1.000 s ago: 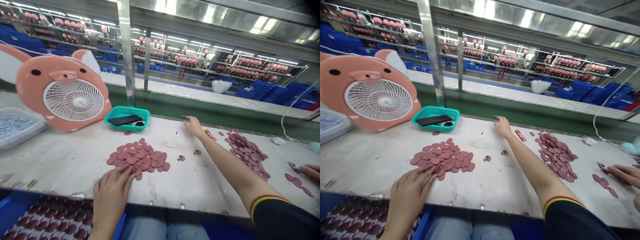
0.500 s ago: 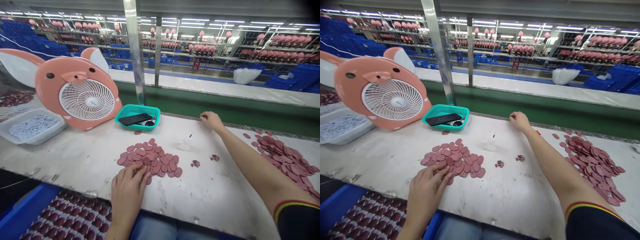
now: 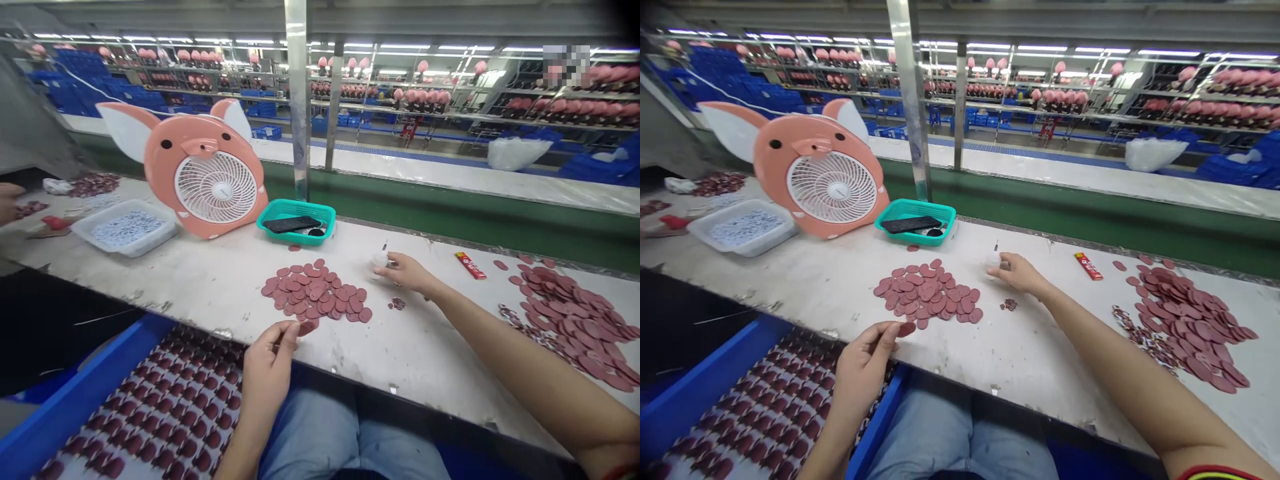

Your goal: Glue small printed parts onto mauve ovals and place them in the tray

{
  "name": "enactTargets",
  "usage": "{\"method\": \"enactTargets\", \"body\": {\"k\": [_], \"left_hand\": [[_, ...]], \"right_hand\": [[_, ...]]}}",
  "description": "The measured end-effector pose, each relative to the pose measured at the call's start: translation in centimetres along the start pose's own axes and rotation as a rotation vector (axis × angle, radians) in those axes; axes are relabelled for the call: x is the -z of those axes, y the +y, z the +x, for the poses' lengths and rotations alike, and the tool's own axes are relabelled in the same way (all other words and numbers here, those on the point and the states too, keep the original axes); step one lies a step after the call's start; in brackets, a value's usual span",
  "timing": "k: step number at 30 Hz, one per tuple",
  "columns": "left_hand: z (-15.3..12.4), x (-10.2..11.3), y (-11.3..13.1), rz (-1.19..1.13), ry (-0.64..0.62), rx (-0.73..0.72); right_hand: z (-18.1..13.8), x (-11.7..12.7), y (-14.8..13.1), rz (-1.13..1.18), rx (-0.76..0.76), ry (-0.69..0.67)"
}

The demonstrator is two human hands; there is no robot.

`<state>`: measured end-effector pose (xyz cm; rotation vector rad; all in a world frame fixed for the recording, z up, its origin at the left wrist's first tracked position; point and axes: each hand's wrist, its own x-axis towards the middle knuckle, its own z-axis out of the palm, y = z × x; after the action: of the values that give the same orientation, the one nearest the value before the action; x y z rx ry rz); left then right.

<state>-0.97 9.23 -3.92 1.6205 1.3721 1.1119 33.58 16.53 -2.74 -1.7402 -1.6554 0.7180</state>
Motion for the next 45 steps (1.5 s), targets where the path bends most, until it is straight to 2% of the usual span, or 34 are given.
{"method": "enactTargets", "body": {"k": [2, 4, 8, 10, 13, 16, 19, 22, 25, 29, 31, 33, 35, 38, 40, 45], "left_hand": [[-1.2, 0.1, 0.6, -0.051, -0.023, -0.002], [-2.4, 0.1, 1.1, -0.091, -0.033, -0.021], [-4.7, 0.1, 2.1, -0.131, -0.028, -0.079], [-5.6, 0.0, 2.5, -0.141, -0.029, -0.104], [-6.6, -0.1, 2.7, -0.273, -0.040, -0.113], [-7.2, -0.7, 2.0, -0.494, -0.046, -0.102], [-7.6, -1.2, 1.1, -0.689, -0.009, -0.028], [-7.9, -1.3, 0.8, -0.840, 0.019, 0.094], [-8.4, -0.8, 1.0, -0.956, 0.015, 0.248], [-8.7, 0.0, 1.0, -1.075, 0.010, 0.402], [-8.6, 0.1, 0.8, -1.122, 0.001, 0.447], [-8.6, 0.0, 0.8, -1.158, -0.017, 0.484], [-8.6, -0.1, 1.0, -1.170, -0.045, 0.501], [-8.8, -0.1, 1.6, -1.146, -0.061, 0.512], [-8.9, 0.1, 1.9, -1.126, -0.074, 0.522], [-8.9, 0.3, 2.0, -1.067, -0.084, 0.507]], "right_hand": [[-1.1, -1.4, -1.7, 0.131, 0.000, 0.033], [-3.6, -3.3, -3.9, 0.278, 0.002, 0.025], [-10.4, -7.8, -8.3, 0.483, -0.031, -0.171], [-13.2, -9.7, -10.2, 0.674, -0.105, -0.242], [-15.6, -11.7, -12.3, 0.999, -0.270, -0.200], [-16.3, -12.7, -13.5, 1.134, -0.366, -0.147], [-16.8, -13.1, -13.5, 1.116, -0.381, -0.130], [-17.4, -12.6, -12.2, 1.036, -0.339, -0.171], [-18.0, -10.7, -10.4, 0.787, -0.286, -0.178], [-18.7, -7.5, -8.5, 0.425, -0.046, -0.075], [-19.2, -6.6, -8.2, 0.453, 0.018, -0.004], [-19.8, -6.6, -8.4, 0.621, 0.026, 0.073], [-20.5, -7.3, -9.1, 0.765, 0.044, 0.169], [-21.2, -8.8, -10.5, 0.793, 0.162, 0.310], [-21.5, -9.4, -11.3, 0.755, 0.229, 0.310], [-21.3, -9.3, -12.0, 0.629, 0.279, 0.306]]}}
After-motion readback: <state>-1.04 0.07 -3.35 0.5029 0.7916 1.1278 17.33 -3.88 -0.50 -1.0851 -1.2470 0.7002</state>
